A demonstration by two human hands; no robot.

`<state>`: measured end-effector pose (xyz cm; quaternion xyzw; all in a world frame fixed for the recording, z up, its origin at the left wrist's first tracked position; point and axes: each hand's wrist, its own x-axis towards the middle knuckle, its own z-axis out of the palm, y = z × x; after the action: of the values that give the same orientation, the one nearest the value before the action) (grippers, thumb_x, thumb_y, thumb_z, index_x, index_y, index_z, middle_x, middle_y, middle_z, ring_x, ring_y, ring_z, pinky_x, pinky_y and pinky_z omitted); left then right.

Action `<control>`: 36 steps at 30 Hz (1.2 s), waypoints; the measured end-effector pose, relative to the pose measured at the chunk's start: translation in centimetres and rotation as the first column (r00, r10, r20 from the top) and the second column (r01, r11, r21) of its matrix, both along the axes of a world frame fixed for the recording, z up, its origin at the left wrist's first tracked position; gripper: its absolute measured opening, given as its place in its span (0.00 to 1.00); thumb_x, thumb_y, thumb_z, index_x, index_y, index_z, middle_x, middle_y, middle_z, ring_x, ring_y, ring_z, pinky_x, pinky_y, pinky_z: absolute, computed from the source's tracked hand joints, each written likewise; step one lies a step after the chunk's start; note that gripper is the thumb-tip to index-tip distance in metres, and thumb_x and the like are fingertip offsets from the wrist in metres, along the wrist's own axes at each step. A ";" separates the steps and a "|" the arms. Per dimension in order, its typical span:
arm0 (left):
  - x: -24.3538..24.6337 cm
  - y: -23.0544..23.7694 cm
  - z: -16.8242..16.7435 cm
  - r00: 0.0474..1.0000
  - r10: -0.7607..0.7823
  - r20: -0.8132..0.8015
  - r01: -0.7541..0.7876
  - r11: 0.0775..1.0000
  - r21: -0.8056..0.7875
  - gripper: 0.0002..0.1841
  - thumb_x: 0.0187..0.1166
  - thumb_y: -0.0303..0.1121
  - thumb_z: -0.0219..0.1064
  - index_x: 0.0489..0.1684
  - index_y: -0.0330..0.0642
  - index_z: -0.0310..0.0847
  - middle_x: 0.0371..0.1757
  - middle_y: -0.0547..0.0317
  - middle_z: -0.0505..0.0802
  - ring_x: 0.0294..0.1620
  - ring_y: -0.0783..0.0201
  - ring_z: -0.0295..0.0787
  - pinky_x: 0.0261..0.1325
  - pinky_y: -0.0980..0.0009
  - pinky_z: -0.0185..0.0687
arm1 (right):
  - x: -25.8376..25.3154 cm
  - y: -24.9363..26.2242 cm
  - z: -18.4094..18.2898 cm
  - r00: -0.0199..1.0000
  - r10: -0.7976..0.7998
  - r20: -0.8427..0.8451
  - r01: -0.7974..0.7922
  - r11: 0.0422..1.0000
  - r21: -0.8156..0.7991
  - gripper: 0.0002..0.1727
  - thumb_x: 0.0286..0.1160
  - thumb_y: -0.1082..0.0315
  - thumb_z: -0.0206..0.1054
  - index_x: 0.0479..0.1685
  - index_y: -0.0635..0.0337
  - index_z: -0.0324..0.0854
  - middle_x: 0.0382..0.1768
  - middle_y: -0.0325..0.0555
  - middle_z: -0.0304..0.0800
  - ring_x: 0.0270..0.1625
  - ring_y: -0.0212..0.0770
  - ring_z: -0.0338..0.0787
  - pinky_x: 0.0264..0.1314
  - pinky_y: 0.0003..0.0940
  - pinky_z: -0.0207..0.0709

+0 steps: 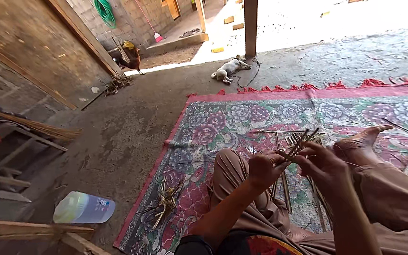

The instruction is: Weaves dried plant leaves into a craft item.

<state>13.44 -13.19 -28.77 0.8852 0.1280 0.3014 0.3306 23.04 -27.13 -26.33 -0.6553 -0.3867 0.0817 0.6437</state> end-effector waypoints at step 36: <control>-5.7 4.8 0.8 0.958 -0.278 -0.076 0.167 0.750 -0.639 0.08 0.84 0.27 0.64 0.38 0.35 0.88 0.33 0.62 0.90 0.29 0.76 0.82 0.35 0.79 0.79 | -1.2 1.6 -1.3 0.812 0.402 -0.423 -0.443 0.896 0.002 0.14 0.74 0.83 0.63 0.56 0.66 0.83 0.41 0.43 0.94 0.36 0.32 0.93 0.44 0.30 0.90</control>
<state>7.70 -8.38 -27.97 0.7553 0.1411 0.1250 0.6276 21.84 -25.52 -27.68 -0.5510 -0.3736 0.3778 0.6435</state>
